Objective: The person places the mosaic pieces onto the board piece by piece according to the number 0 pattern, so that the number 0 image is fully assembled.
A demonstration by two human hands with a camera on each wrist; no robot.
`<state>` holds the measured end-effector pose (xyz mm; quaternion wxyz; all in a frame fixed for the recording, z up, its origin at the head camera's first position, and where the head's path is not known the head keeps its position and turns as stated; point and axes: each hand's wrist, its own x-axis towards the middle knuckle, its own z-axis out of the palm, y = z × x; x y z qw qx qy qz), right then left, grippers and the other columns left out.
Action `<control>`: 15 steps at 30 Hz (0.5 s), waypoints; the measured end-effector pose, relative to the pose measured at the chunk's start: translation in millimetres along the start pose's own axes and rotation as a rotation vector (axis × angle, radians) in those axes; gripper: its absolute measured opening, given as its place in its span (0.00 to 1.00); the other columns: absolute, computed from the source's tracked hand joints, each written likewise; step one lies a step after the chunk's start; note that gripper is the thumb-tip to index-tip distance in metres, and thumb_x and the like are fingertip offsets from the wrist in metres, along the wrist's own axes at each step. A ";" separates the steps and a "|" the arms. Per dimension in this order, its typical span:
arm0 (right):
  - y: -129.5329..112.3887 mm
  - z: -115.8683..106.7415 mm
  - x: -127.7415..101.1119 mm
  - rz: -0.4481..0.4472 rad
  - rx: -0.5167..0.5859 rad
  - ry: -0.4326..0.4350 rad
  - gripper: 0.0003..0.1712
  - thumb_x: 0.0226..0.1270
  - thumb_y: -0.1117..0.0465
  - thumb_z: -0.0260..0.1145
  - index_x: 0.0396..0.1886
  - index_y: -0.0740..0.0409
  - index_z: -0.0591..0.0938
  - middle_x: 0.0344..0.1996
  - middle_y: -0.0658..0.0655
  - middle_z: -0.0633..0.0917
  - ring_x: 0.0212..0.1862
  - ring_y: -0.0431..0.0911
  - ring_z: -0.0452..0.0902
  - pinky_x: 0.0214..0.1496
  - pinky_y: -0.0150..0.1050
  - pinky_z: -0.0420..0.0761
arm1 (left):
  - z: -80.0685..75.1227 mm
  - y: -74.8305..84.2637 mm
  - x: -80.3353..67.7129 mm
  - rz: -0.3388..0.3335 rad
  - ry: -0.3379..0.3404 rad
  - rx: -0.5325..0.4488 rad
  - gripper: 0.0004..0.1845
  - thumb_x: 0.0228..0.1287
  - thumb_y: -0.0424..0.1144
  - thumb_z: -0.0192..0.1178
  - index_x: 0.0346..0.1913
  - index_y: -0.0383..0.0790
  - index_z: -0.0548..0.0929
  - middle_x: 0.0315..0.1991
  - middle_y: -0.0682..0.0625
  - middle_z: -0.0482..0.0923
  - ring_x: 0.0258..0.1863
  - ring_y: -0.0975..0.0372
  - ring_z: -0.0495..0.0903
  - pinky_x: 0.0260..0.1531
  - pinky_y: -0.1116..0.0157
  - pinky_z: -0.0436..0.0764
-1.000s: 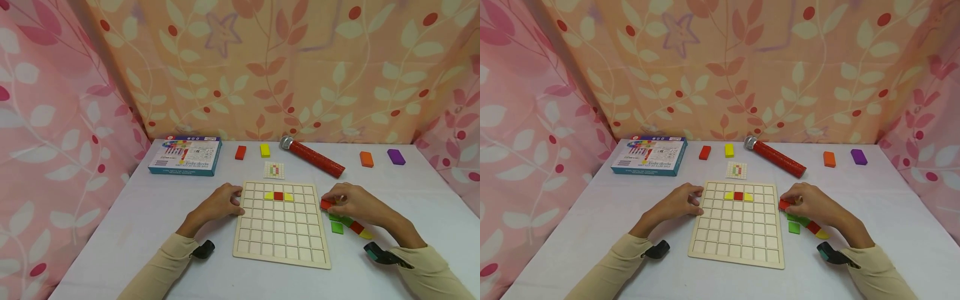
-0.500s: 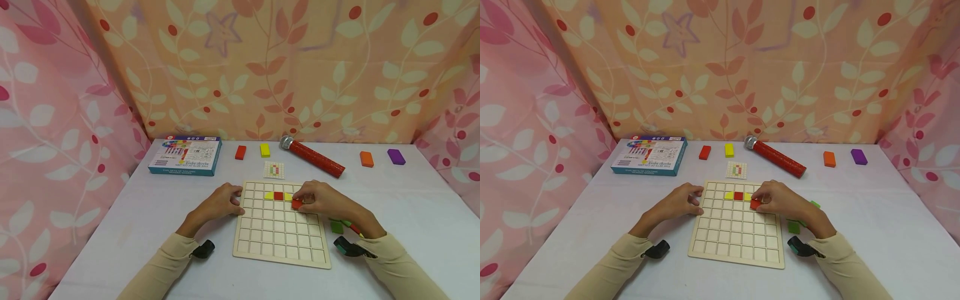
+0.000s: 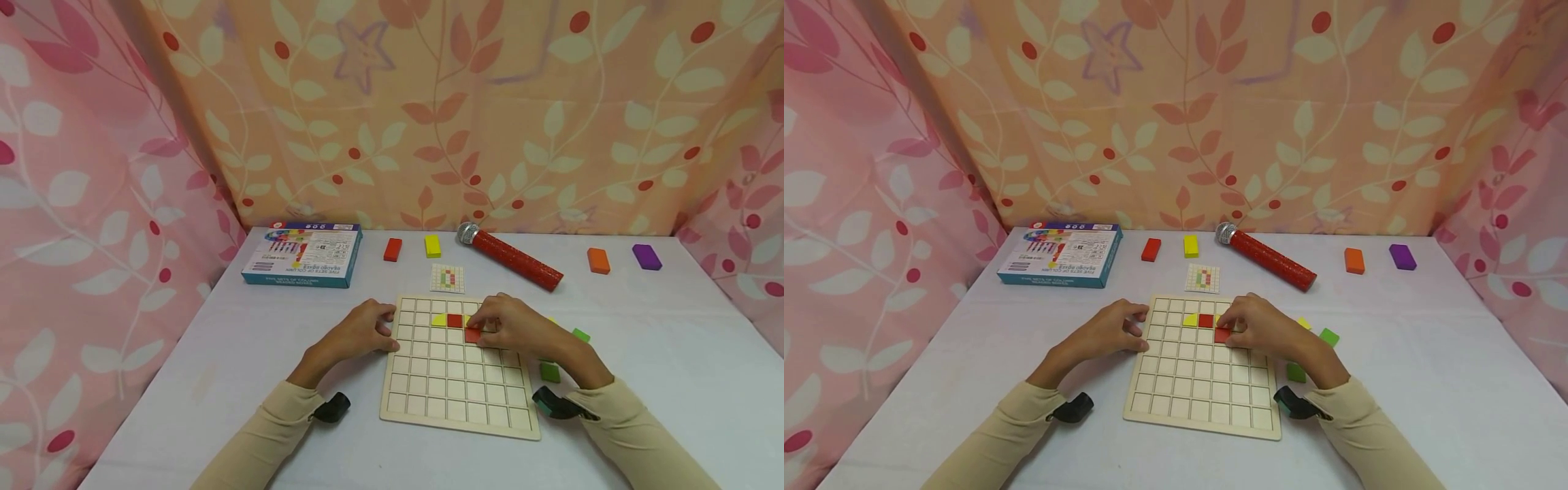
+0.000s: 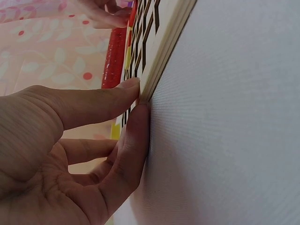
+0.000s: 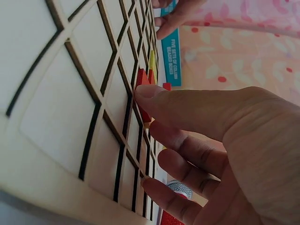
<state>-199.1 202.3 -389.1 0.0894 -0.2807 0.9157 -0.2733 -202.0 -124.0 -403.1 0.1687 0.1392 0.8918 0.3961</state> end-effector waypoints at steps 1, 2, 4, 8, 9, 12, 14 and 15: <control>-0.2 -0.2 -0.4 0.003 0.004 -0.002 0.15 0.65 0.59 0.79 0.51 0.51 0.92 0.44 0.46 0.86 0.48 0.45 0.73 0.50 0.41 0.75 | -0.1 0.0 -0.2 0.001 0.000 0.001 0.41 0.58 0.32 0.80 0.74 0.31 0.74 0.54 0.46 0.76 0.45 0.61 0.80 0.43 0.67 0.84; -0.1 -0.4 -0.6 0.005 0.005 -0.006 0.15 0.65 0.59 0.79 0.51 0.51 0.92 0.45 0.46 0.86 0.48 0.45 0.73 0.50 0.41 0.75 | -0.1 0.0 -0.5 0.003 0.000 0.002 0.41 0.58 0.32 0.79 0.74 0.30 0.74 0.54 0.46 0.76 0.45 0.60 0.80 0.43 0.67 0.84; -0.5 -1.1 -1.1 0.008 0.011 -0.014 0.14 0.66 0.59 0.79 0.51 0.51 0.92 0.45 0.46 0.87 0.49 0.45 0.74 0.52 0.42 0.76 | -0.4 0.0 -1.0 0.006 -0.002 0.008 0.41 0.58 0.32 0.79 0.74 0.30 0.74 0.55 0.46 0.76 0.45 0.61 0.80 0.43 0.67 0.84; 1.3 -6.0 -3.3 0.070 0.044 -0.027 0.15 0.67 0.58 0.77 0.53 0.50 0.92 0.46 0.46 0.87 0.49 0.46 0.76 0.53 0.44 0.78 | -0.5 0.3 -1.6 0.009 -0.006 0.010 0.41 0.58 0.32 0.79 0.74 0.30 0.74 0.54 0.46 0.76 0.45 0.61 0.80 0.42 0.68 0.83; 2.7 -8.0 -4.5 0.088 0.052 -0.023 0.15 0.67 0.59 0.77 0.53 0.50 0.92 0.46 0.46 0.87 0.49 0.47 0.76 0.53 0.44 0.79 | -0.5 0.5 -1.6 0.008 -0.007 0.008 0.41 0.58 0.32 0.79 0.74 0.30 0.73 0.54 0.46 0.76 0.45 0.61 0.80 0.42 0.68 0.83; 10.5 -15.2 -9.9 0.142 0.065 0.001 0.15 0.68 0.59 0.76 0.53 0.50 0.91 0.46 0.47 0.87 0.50 0.47 0.77 0.52 0.43 0.80 | -0.4 1.4 -1.5 0.007 -0.008 -0.002 0.41 0.58 0.31 0.79 0.74 0.30 0.74 0.54 0.46 0.76 0.45 0.60 0.80 0.42 0.68 0.83; 17.5 -20.4 -14.6 0.156 0.063 0.023 0.15 0.68 0.61 0.76 0.54 0.52 0.91 0.47 0.48 0.88 0.50 0.48 0.77 0.50 0.42 0.81 | -0.4 1.8 -1.3 0.004 -0.004 -0.007 0.41 0.58 0.31 0.80 0.74 0.30 0.74 0.53 0.46 0.76 0.45 0.60 0.80 0.42 0.67 0.83; 21.2 -22.7 -17.0 0.170 0.060 0.031 0.16 0.68 0.62 0.75 0.54 0.53 0.91 0.47 0.49 0.88 0.50 0.48 0.77 0.50 0.42 0.81 | -0.2 2.0 -1.2 0.000 -0.002 -0.006 0.41 0.58 0.31 0.80 0.74 0.30 0.74 0.53 0.46 0.76 0.45 0.60 0.80 0.42 0.67 0.83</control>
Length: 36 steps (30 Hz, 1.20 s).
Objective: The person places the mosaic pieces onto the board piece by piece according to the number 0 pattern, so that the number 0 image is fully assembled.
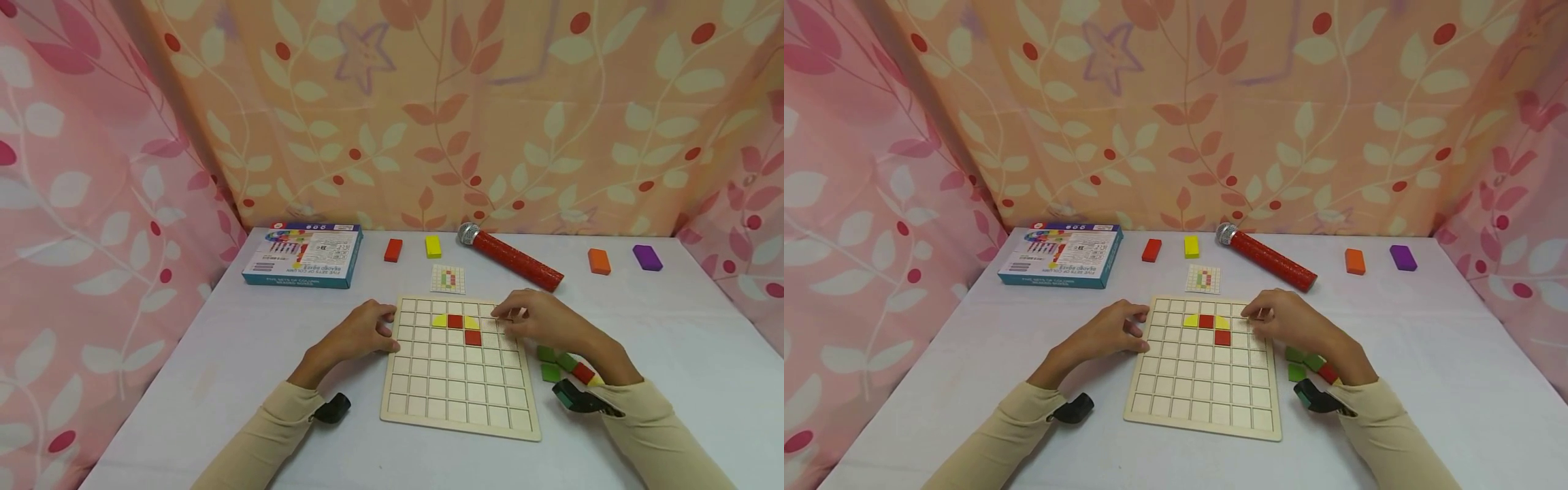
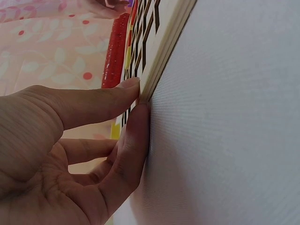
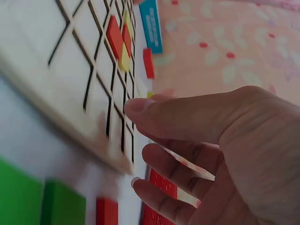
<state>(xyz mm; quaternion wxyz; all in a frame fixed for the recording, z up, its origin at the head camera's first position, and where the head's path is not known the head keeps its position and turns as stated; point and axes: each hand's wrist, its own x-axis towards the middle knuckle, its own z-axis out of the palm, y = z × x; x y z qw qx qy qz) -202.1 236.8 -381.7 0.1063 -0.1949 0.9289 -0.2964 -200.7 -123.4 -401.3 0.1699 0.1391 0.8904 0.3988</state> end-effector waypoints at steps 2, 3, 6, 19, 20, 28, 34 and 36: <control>7.6 -5.7 -3.6 0.035 -0.003 0.009 0.18 0.67 0.62 0.76 0.56 0.55 0.90 0.49 0.51 0.89 0.51 0.49 0.78 0.48 0.41 0.83 | 0.0 0.4 -0.5 -0.003 0.003 0.002 0.41 0.58 0.31 0.80 0.74 0.30 0.74 0.53 0.47 0.76 0.45 0.61 0.80 0.42 0.67 0.83; 10.9 -8.6 -5.3 0.052 -0.006 0.006 0.20 0.66 0.61 0.76 0.57 0.55 0.89 0.50 0.52 0.89 0.51 0.50 0.78 0.48 0.41 0.84 | 0.0 0.7 -0.8 -0.006 0.006 0.004 0.41 0.58 0.31 0.80 0.74 0.31 0.74 0.53 0.47 0.76 0.45 0.61 0.80 0.42 0.68 0.83; 22.8 -16.4 -9.9 0.112 -0.013 -0.021 0.24 0.64 0.60 0.77 0.60 0.56 0.88 0.51 0.54 0.89 0.52 0.51 0.79 0.48 0.41 0.84 | 0.2 0.9 -1.1 -0.009 0.008 0.005 0.41 0.58 0.31 0.80 0.74 0.31 0.74 0.54 0.47 0.76 0.45 0.61 0.80 0.42 0.67 0.83; 53.6 -30.1 -20.8 0.103 -0.061 -0.043 0.18 0.63 0.59 0.77 0.53 0.54 0.91 0.50 0.53 0.88 0.51 0.51 0.78 0.50 0.45 0.80 | 0.7 -0.3 0.3 -0.005 0.011 0.011 0.42 0.57 0.31 0.80 0.74 0.31 0.73 0.54 0.47 0.76 0.44 0.61 0.80 0.41 0.68 0.84; 53.9 -30.1 -20.9 0.098 -0.063 -0.040 0.17 0.63 0.59 0.77 0.52 0.53 0.91 0.50 0.52 0.88 0.50 0.51 0.78 0.50 0.45 0.80 | 0.7 -0.5 0.4 -0.004 0.011 0.011 0.42 0.57 0.31 0.80 0.74 0.31 0.74 0.54 0.47 0.76 0.44 0.60 0.80 0.41 0.68 0.84; 50.3 -27.4 -19.9 0.092 -0.080 -0.026 0.20 0.63 0.55 0.78 0.53 0.55 0.91 0.47 0.51 0.87 0.47 0.49 0.75 0.46 0.42 0.78 | 0.2 0.5 0.8 -0.001 0.003 0.011 0.42 0.57 0.30 0.80 0.74 0.29 0.74 0.53 0.46 0.76 0.44 0.60 0.80 0.41 0.67 0.84; 36.8 -22.5 -17.4 0.062 -0.043 -0.025 0.21 0.64 0.52 0.78 0.55 0.53 0.91 0.44 0.48 0.87 0.47 0.48 0.76 0.44 0.39 0.80 | 0.1 0.6 1.6 -0.001 0.001 0.012 0.42 0.57 0.30 0.80 0.74 0.29 0.73 0.53 0.46 0.76 0.44 0.60 0.80 0.41 0.67 0.84; 29.1 -19.4 -16.5 0.042 -0.026 -0.032 0.21 0.65 0.51 0.78 0.55 0.52 0.91 0.44 0.47 0.87 0.47 0.48 0.77 0.45 0.39 0.81 | 0.0 0.4 2.0 0.000 0.001 0.012 0.42 0.57 0.30 0.80 0.74 0.29 0.73 0.53 0.46 0.76 0.44 0.61 0.80 0.41 0.67 0.84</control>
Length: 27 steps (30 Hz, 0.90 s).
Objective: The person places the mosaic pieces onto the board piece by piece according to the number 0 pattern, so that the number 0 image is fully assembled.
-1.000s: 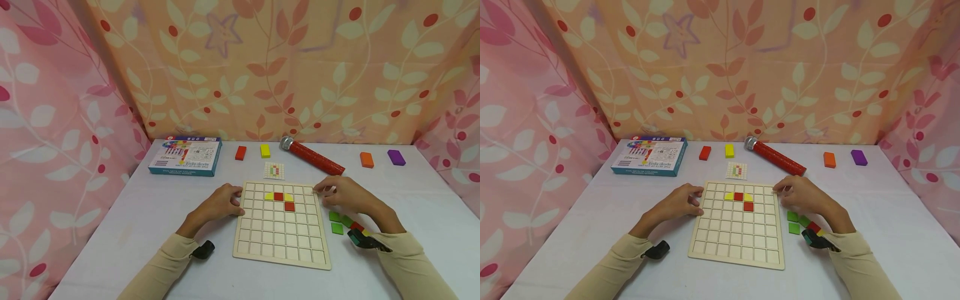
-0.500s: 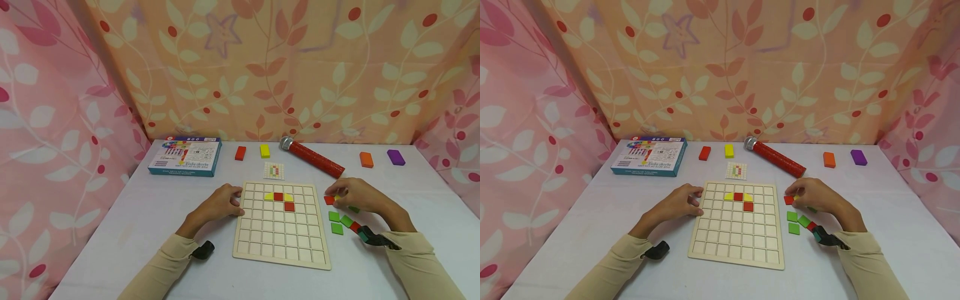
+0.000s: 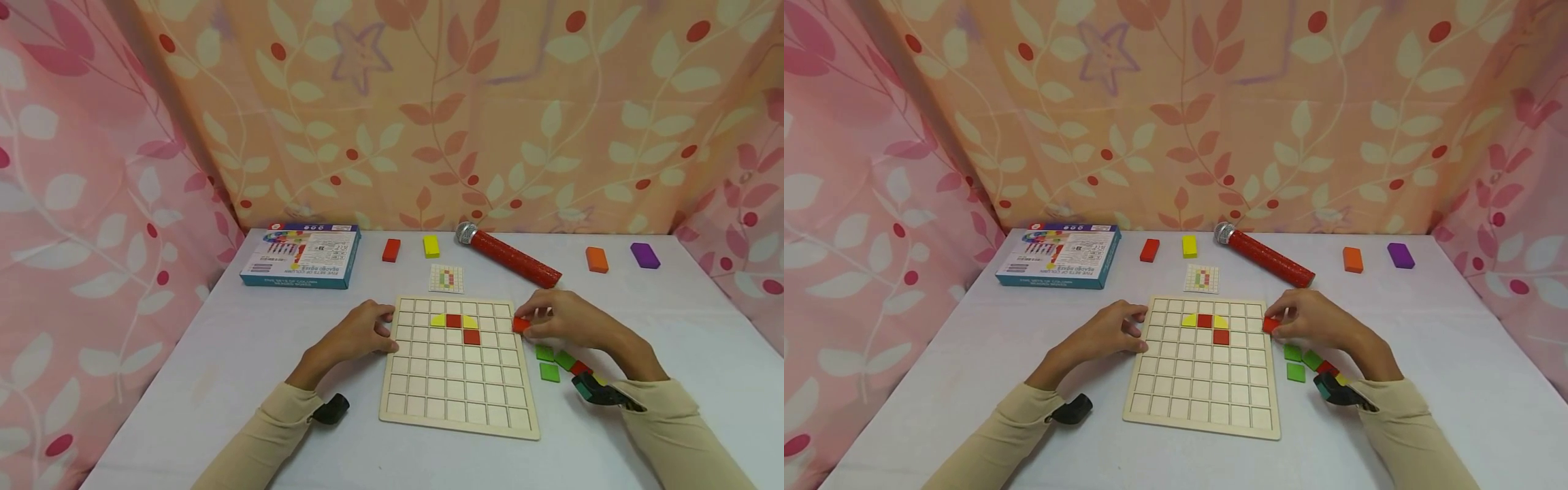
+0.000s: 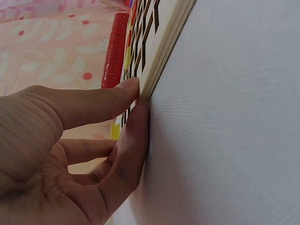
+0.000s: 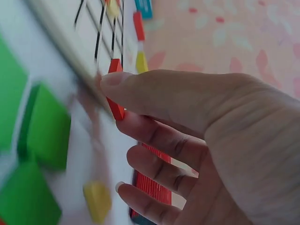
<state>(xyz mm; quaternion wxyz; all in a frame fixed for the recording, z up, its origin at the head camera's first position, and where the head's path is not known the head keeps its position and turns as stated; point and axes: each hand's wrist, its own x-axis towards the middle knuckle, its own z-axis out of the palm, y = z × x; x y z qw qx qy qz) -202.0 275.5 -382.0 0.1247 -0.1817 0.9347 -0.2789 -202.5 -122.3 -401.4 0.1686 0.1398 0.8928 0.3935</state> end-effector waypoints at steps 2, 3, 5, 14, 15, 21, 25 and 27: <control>-9.7 3.4 1.1 -0.012 0.025 -0.017 0.19 0.65 0.52 0.78 0.54 0.51 0.91 0.45 0.48 0.86 0.48 0.48 0.76 0.47 0.39 0.81 | -0.2 -0.3 0.4 0.001 0.000 0.000 0.42 0.57 0.31 0.80 0.74 0.29 0.73 0.53 0.46 0.76 0.44 0.61 0.80 0.41 0.67 0.83; -15.1 5.3 1.8 -0.016 0.036 -0.027 0.19 0.65 0.53 0.78 0.54 0.51 0.91 0.45 0.48 0.86 0.48 0.48 0.76 0.48 0.40 0.81 | -0.2 -0.7 0.7 0.003 -0.001 0.000 0.42 0.57 0.31 0.80 0.74 0.29 0.73 0.53 0.46 0.76 0.44 0.61 0.80 0.41 0.67 0.83; -26.0 9.8 3.3 -0.023 0.051 -0.051 0.18 0.65 0.53 0.78 0.54 0.50 0.91 0.46 0.48 0.86 0.49 0.49 0.75 0.49 0.41 0.80 | -0.4 -0.8 1.1 0.004 -0.002 0.003 0.42 0.57 0.31 0.80 0.74 0.30 0.74 0.53 0.47 0.77 0.44 0.60 0.80 0.41 0.67 0.83; -57.6 34.9 9.2 -0.137 0.022 -0.100 0.17 0.64 0.53 0.80 0.52 0.48 0.91 0.46 0.45 0.85 0.51 0.47 0.74 0.53 0.41 0.78 | -0.3 -1.9 0.8 -0.014 0.000 0.001 0.42 0.57 0.32 0.80 0.74 0.31 0.74 0.53 0.47 0.76 0.44 0.61 0.80 0.42 0.67 0.83; -58.8 37.1 9.8 -0.160 0.018 -0.099 0.17 0.65 0.54 0.80 0.52 0.49 0.91 0.45 0.45 0.85 0.51 0.47 0.73 0.51 0.40 0.77 | -0.3 -1.8 0.5 -0.014 0.001 0.002 0.42 0.58 0.32 0.80 0.74 0.31 0.74 0.53 0.47 0.76 0.44 0.61 0.80 0.42 0.67 0.83; -62.7 46.4 13.1 -0.248 -0.049 -0.074 0.15 0.65 0.56 0.79 0.51 0.51 0.92 0.45 0.43 0.87 0.50 0.44 0.75 0.54 0.42 0.78 | -0.5 -1.8 -1.1 -0.011 0.004 0.000 0.42 0.57 0.32 0.80 0.74 0.31 0.74 0.53 0.48 0.76 0.44 0.61 0.80 0.42 0.67 0.84; -64.4 47.3 13.1 -0.227 -0.062 -0.074 0.17 0.65 0.57 0.79 0.53 0.51 0.92 0.46 0.43 0.87 0.53 0.44 0.76 0.58 0.47 0.78 | 0.0 -3.3 -1.2 0.001 0.004 0.004 0.41 0.57 0.32 0.80 0.74 0.31 0.74 0.52 0.48 0.76 0.44 0.61 0.80 0.42 0.67 0.83; -64.9 47.0 12.9 -0.215 -0.058 -0.076 0.16 0.65 0.57 0.79 0.53 0.51 0.92 0.46 0.43 0.87 0.53 0.45 0.76 0.59 0.49 0.78 | 0.2 -4.0 -1.0 0.010 0.004 0.007 0.41 0.57 0.32 0.80 0.74 0.30 0.74 0.52 0.48 0.76 0.44 0.61 0.80 0.42 0.67 0.83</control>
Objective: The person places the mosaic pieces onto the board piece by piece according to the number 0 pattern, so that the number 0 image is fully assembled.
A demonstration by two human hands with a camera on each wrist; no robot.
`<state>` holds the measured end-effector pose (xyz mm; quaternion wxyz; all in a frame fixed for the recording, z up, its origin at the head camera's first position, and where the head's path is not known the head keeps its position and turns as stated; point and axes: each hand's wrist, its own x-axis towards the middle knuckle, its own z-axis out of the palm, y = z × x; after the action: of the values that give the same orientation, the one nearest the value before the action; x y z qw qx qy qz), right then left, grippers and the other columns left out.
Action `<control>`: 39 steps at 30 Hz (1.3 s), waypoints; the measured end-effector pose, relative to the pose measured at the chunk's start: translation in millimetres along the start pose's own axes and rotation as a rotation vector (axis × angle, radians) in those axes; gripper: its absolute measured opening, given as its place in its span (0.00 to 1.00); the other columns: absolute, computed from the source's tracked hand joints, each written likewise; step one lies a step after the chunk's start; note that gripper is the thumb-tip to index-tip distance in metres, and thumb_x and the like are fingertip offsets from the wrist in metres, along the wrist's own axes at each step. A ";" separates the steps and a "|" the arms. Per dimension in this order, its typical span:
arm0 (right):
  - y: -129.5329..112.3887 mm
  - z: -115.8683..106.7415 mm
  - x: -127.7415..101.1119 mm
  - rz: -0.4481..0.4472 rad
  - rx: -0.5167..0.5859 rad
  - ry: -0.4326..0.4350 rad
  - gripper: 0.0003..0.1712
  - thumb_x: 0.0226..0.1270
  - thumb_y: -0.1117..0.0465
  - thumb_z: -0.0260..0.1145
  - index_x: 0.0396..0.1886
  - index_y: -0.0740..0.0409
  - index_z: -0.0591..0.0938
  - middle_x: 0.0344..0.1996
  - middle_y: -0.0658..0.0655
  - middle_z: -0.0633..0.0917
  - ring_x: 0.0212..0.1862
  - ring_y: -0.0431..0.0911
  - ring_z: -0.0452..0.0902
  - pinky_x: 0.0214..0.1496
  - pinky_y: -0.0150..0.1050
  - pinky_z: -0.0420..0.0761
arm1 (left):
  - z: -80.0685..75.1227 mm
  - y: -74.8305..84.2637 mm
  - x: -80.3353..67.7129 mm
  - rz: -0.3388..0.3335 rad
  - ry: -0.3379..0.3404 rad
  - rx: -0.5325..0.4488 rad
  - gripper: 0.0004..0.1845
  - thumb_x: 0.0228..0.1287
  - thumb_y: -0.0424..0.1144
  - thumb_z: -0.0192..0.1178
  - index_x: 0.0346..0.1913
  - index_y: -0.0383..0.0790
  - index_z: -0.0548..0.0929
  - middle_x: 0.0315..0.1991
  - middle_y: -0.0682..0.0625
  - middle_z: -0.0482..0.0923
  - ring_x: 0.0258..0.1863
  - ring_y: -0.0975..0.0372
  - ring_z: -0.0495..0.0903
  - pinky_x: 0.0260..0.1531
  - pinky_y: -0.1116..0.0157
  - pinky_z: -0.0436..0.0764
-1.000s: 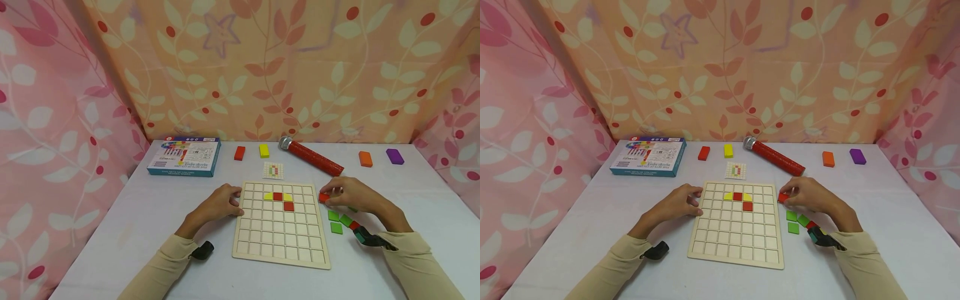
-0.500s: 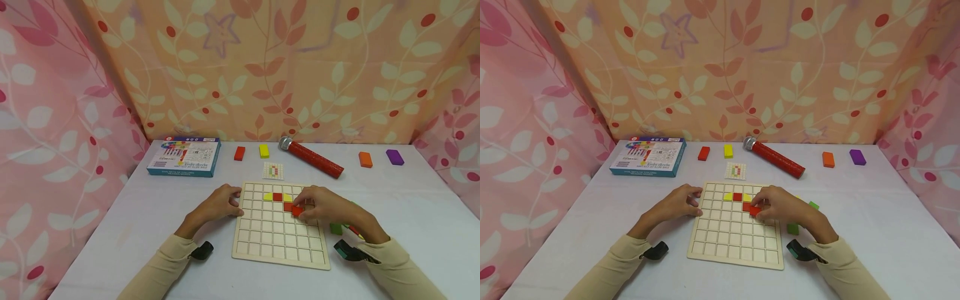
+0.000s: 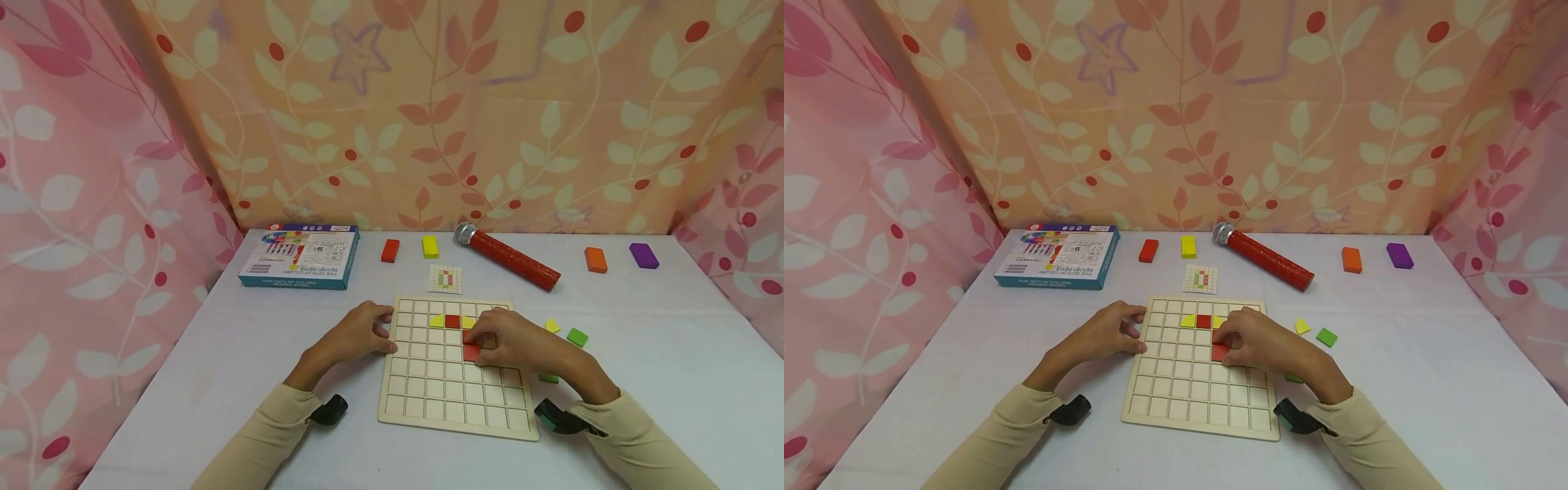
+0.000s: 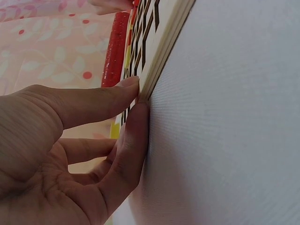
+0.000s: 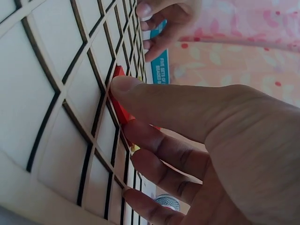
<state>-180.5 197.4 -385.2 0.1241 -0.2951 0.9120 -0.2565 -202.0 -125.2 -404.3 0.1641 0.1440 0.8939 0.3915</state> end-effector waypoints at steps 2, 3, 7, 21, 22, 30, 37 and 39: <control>-0.4 -0.3 0.1 0.007 0.006 -0.004 0.16 0.65 0.57 0.79 0.52 0.50 0.92 0.46 0.43 0.86 0.53 0.45 0.76 0.60 0.50 0.78 | 0.0 0.2 0.0 -0.001 0.002 -0.002 0.41 0.57 0.32 0.80 0.74 0.31 0.74 0.51 0.48 0.76 0.44 0.61 0.80 0.42 0.67 0.83; -0.4 -0.4 0.2 0.007 0.010 -0.007 0.16 0.65 0.57 0.79 0.52 0.50 0.92 0.45 0.43 0.86 0.53 0.45 0.76 0.59 0.49 0.78 | 0.0 0.4 0.0 -0.002 0.003 -0.005 0.41 0.57 0.32 0.80 0.74 0.31 0.74 0.51 0.48 0.76 0.44 0.61 0.80 0.42 0.67 0.83; 1.5 -1.4 -0.7 -0.008 0.027 -0.015 0.15 0.66 0.57 0.79 0.51 0.50 0.92 0.44 0.43 0.86 0.51 0.44 0.76 0.56 0.45 0.78 | 0.4 1.3 0.1 -0.008 0.007 -0.010 0.41 0.57 0.31 0.80 0.74 0.31 0.75 0.51 0.48 0.76 0.44 0.62 0.80 0.42 0.67 0.83; 29.4 -21.3 -53.8 0.196 0.079 0.046 0.20 0.64 0.49 0.80 0.54 0.47 0.89 0.47 0.43 0.87 0.49 0.43 0.80 0.50 0.38 0.82 | 1.2 2.8 0.0 -0.019 0.003 0.001 0.41 0.58 0.32 0.80 0.74 0.32 0.75 0.53 0.49 0.77 0.44 0.62 0.80 0.43 0.66 0.83; 33.3 -22.6 -60.2 0.207 0.068 0.052 0.20 0.64 0.49 0.80 0.54 0.47 0.89 0.46 0.43 0.87 0.49 0.43 0.80 0.49 0.37 0.82 | 0.7 3.0 -0.2 -0.019 0.004 0.003 0.40 0.58 0.33 0.80 0.74 0.32 0.75 0.53 0.49 0.77 0.44 0.62 0.81 0.43 0.66 0.83; 60.9 -27.0 -102.7 0.282 -0.028 0.141 0.22 0.58 0.45 0.82 0.50 0.44 0.89 0.50 0.45 0.86 0.49 0.41 0.78 0.47 0.35 0.81 | -1.1 1.5 -0.8 -0.022 0.002 0.006 0.40 0.58 0.32 0.80 0.74 0.33 0.75 0.54 0.48 0.77 0.45 0.62 0.82 0.44 0.66 0.84; 73.9 -27.0 -116.5 0.346 -0.054 0.127 0.24 0.57 0.48 0.83 0.52 0.50 0.89 0.46 0.47 0.85 0.48 0.45 0.78 0.45 0.34 0.80 | -0.6 1.7 0.0 -0.020 0.007 0.003 0.40 0.58 0.33 0.80 0.73 0.33 0.76 0.54 0.49 0.78 0.45 0.62 0.82 0.44 0.66 0.84; 76.4 -27.8 -119.2 0.367 -0.040 0.110 0.25 0.58 0.50 0.83 0.54 0.52 0.88 0.47 0.48 0.86 0.49 0.46 0.80 0.45 0.35 0.81 | -0.1 2.1 0.5 -0.023 0.008 0.000 0.40 0.58 0.33 0.80 0.73 0.33 0.75 0.54 0.48 0.78 0.45 0.62 0.82 0.44 0.66 0.84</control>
<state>-132.5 333.2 -394.3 0.1131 -0.1117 0.9608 -0.2273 -202.2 -123.7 -402.7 0.1649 0.1322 0.8961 0.3904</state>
